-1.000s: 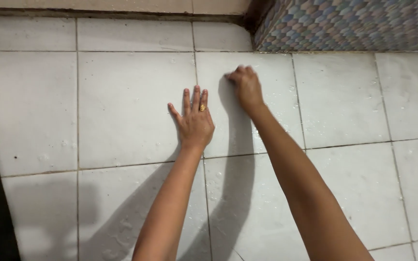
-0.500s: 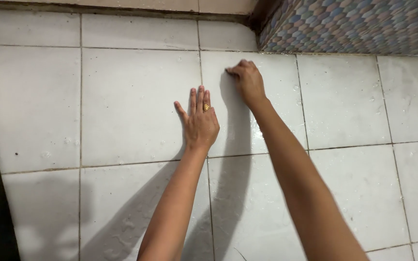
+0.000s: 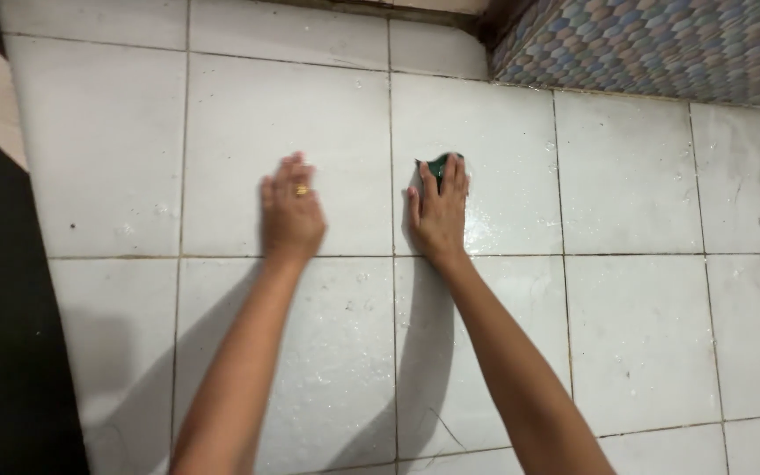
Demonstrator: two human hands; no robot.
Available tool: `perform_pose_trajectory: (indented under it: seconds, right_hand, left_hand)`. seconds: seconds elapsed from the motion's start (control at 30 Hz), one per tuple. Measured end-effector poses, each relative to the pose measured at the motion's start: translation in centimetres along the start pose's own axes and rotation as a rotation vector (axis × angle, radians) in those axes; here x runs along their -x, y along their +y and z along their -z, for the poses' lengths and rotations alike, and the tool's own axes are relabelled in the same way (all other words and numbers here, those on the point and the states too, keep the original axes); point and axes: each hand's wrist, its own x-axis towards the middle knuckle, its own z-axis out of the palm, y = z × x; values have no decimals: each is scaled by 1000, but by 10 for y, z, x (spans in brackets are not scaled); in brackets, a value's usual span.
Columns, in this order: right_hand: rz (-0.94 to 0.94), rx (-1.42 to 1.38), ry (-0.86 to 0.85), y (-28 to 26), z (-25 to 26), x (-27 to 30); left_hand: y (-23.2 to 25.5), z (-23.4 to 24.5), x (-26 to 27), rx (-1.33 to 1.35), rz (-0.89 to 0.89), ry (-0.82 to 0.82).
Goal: The person fills a bucket with water, wets a sponge, and then kneels to scrub the tiled bathroom floor. They repeatedly wet the sponge and continue scrubbing different sections of the floor.
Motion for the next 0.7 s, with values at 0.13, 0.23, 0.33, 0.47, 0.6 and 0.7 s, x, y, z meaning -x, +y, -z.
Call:
perform_pose_trajectory:
  seconds: [0.13, 0.23, 0.33, 0.47, 0.6, 0.7]
  right_hand:
    - [11, -78, -77, -54, -17, 40]
    - [117, -257, -86, -113, -38, 48]
    - [177, -450, -95, -182, -59, 43]
    - [258, -570, -221, -238, -80, 37]
    - [303, -461, -181, -184, -76, 17]
    - [146, -260, -97, -116, -56, -18]
  left_hand:
    - [-65, 44, 24, -79, 129, 72]
    - [-92, 59, 30, -92, 167, 90]
    - [-110, 67, 32, -45, 136, 56]
    - [-126, 76, 30, 61, 100, 76]
    - [-131, 80, 31, -13, 214, 85]
    - [-132, 79, 26, -14, 334, 165]
